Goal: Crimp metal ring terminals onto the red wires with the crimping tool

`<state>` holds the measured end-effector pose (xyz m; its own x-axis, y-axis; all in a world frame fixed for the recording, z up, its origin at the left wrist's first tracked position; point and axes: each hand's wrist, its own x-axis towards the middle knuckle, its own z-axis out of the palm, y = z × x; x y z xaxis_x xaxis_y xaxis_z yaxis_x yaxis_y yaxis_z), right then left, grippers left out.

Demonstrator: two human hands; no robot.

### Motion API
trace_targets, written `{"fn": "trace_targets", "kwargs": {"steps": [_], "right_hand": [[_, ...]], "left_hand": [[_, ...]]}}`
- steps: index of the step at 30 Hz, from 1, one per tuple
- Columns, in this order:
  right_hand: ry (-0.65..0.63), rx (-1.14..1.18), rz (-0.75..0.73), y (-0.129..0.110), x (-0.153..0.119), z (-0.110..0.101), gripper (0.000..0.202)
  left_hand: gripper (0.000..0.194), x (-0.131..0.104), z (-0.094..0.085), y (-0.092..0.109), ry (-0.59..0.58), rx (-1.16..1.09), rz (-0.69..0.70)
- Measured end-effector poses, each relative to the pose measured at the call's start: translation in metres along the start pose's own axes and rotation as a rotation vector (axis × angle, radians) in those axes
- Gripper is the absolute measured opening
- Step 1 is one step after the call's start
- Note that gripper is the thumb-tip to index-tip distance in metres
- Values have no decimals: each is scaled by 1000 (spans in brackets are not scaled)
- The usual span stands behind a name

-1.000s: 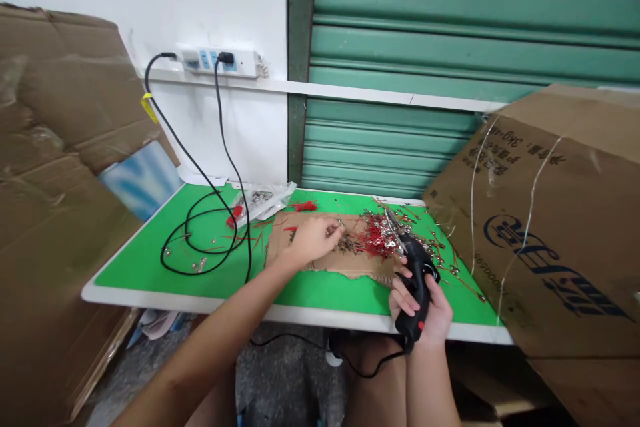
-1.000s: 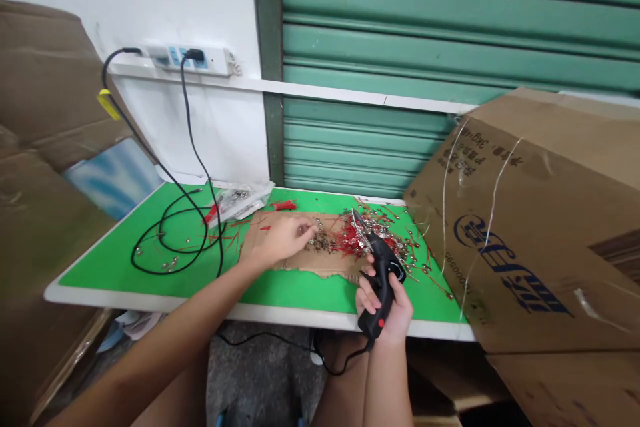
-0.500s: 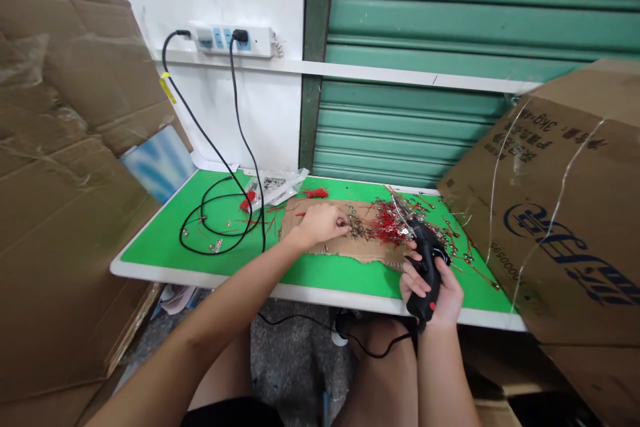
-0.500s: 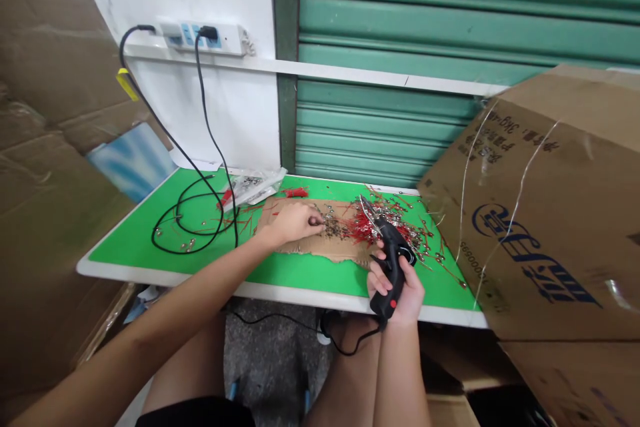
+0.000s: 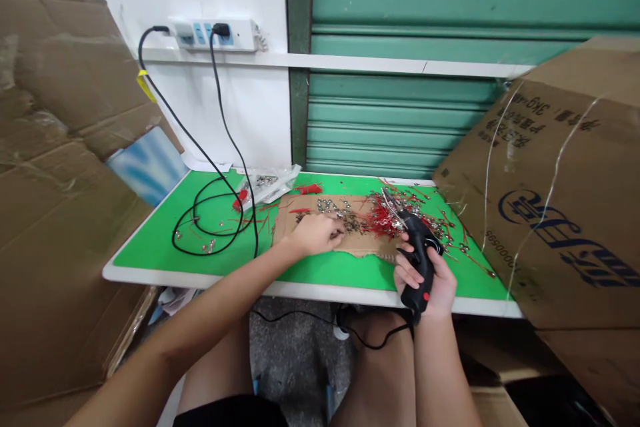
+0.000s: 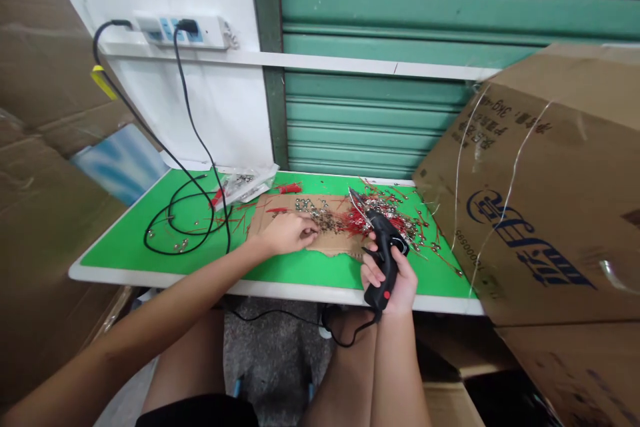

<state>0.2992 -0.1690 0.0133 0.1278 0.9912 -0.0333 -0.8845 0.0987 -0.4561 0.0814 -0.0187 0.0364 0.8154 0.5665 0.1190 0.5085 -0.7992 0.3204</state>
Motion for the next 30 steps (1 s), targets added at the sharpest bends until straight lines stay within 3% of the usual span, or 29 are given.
{"fn": "trace_targets", "kwargs": {"steps": [6,11,18,24,30], "right_hand": [[-5,-20,2,-1,0,-1,36],[-4,-28,13,0,1,0,40],[20,-10,18,0,1,2,35],[21,-6,18,1,1,4,38],[14,-40,24,0,2,4,35]], "left_hand": [[38,6,-1,-12,-29,-49,72],[30,16,-3,-23,-72,-71,181],[33,5,-4,-25,-47,-77,155],[30,13,-2,-30,-81,-51,244],[24,4,-3,-32,-34,-18,156]]}}
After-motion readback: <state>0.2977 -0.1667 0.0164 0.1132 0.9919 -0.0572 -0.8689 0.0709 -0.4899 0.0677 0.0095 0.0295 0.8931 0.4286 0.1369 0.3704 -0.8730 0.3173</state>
